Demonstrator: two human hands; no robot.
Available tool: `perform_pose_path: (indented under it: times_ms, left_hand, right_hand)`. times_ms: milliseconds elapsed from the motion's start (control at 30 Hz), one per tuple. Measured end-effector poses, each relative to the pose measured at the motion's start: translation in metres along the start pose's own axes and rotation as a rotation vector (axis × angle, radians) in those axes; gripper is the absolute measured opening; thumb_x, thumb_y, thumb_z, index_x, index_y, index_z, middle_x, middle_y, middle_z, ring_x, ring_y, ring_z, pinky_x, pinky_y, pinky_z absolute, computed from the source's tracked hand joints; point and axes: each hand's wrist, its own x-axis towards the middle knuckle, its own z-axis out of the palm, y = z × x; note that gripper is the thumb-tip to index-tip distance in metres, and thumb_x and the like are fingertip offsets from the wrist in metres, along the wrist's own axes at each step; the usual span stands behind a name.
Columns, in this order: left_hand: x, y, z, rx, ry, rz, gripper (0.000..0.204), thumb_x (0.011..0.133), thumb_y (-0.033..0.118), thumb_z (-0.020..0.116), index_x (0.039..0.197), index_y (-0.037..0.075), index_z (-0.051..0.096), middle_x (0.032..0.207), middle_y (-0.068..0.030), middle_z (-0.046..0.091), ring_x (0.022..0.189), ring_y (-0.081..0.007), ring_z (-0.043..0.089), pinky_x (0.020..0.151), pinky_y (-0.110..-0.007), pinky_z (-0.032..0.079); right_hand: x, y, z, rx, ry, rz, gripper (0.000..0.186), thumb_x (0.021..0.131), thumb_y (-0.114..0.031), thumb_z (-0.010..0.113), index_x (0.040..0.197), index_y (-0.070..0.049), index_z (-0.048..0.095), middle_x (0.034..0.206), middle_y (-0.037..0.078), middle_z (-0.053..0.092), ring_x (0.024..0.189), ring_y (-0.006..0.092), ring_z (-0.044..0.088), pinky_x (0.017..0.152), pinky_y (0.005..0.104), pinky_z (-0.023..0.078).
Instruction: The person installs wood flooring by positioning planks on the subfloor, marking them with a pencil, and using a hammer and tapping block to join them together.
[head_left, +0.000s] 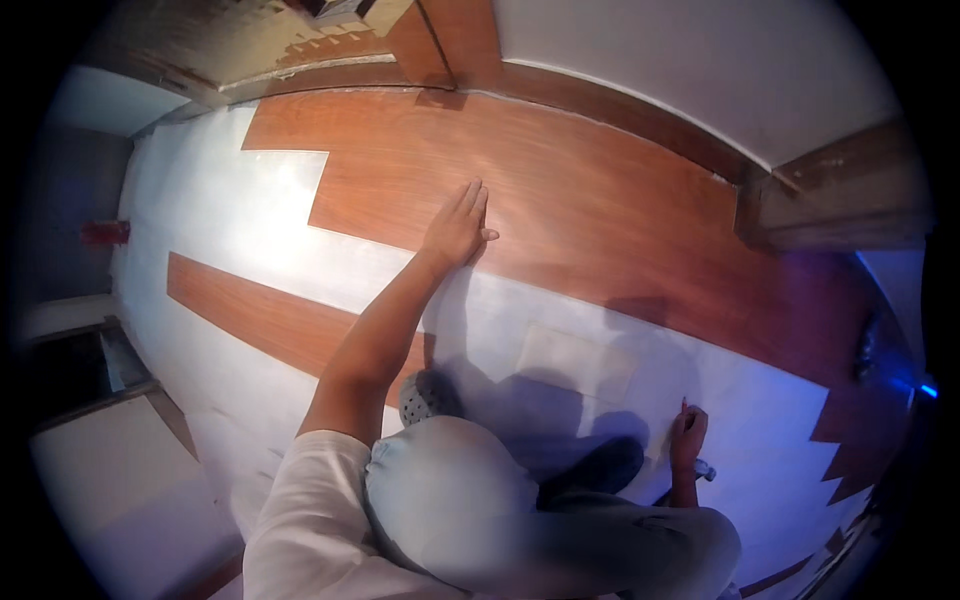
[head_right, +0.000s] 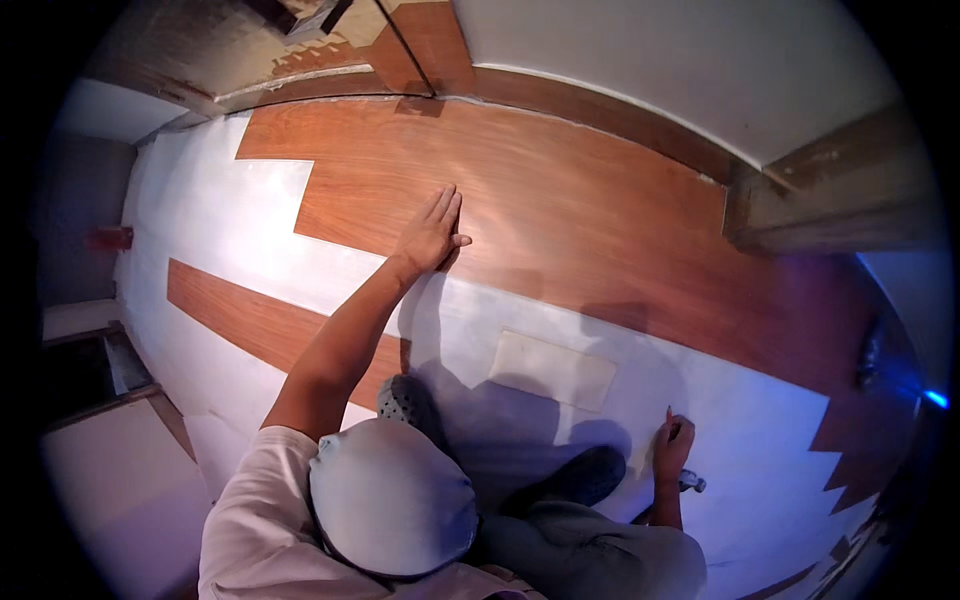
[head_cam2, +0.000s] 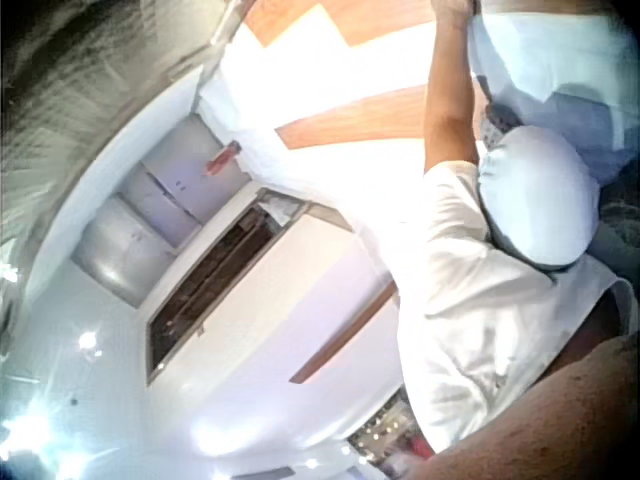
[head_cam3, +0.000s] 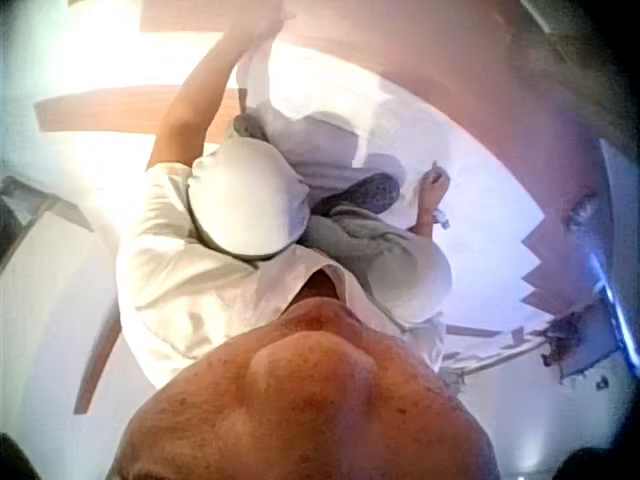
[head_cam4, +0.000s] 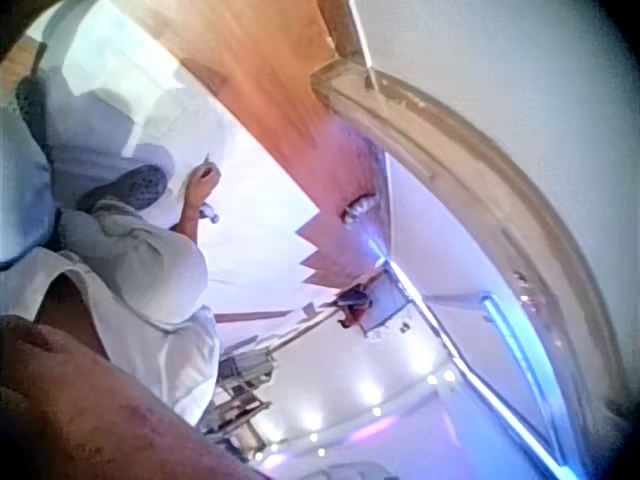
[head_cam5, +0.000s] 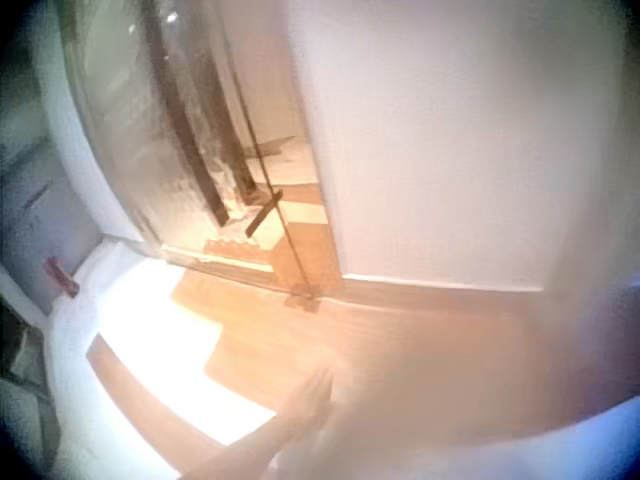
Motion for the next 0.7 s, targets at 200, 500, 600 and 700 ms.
perform_pose_path:
  times_ms: [200,500,600,700]
  left_hand:
    - [0.028,-0.003,-0.014,0.004,-0.074,-0.003,0.101,0.086,0.061,0.066,0.154,-0.006,0.033,0.165,-0.0232,0.026,0.154,-0.0363,0.021,0.126,-0.044,0.021]
    - [0.059,-0.008,-0.004,-0.010,-0.049,-0.234,0.118,0.080,0.075,0.065,0.158,-0.005,0.027,0.168,-0.0229,0.019,0.157,-0.0354,0.015,0.127,-0.044,0.014]
    - [0.089,0.010,-0.020,-0.030,-0.072,-0.219,0.119,0.080,0.076,0.065,0.159,-0.005,0.025,0.169,-0.0223,0.014,0.157,-0.0349,0.011,0.128,-0.043,0.012]
    - [0.050,-0.018,-0.014,0.044,-0.147,-0.270,0.113,0.084,0.073,0.063,0.158,-0.004,0.027,0.169,-0.0223,0.016,0.157,-0.0349,0.012,0.128,-0.043,0.011]
  right_hand:
    - [0.019,0.024,-0.015,0.012,-0.164,0.028,0.011,0.092,-0.003,0.063,0.098,-0.003,0.054,0.088,0.005,0.051,0.079,0.0148,0.048,0.075,0.0318,0.046]
    - [0.047,0.074,-0.014,0.266,-0.433,0.099,0.024,0.101,-0.019,0.065,0.088,-0.006,0.049,0.071,0.006,0.059,0.057,0.0127,0.052,0.051,0.0297,0.044]
    - [0.057,0.126,-0.031,0.022,-0.319,0.069,0.028,0.100,-0.024,0.065,0.086,-0.005,0.051,0.070,0.006,0.058,0.060,0.0138,0.052,0.054,0.0314,0.045]
    - [0.058,0.071,0.005,-0.096,-0.369,0.168,0.030,0.095,-0.026,0.068,0.083,-0.003,0.052,0.070,0.006,0.057,0.062,0.0159,0.051,0.058,0.0342,0.046]
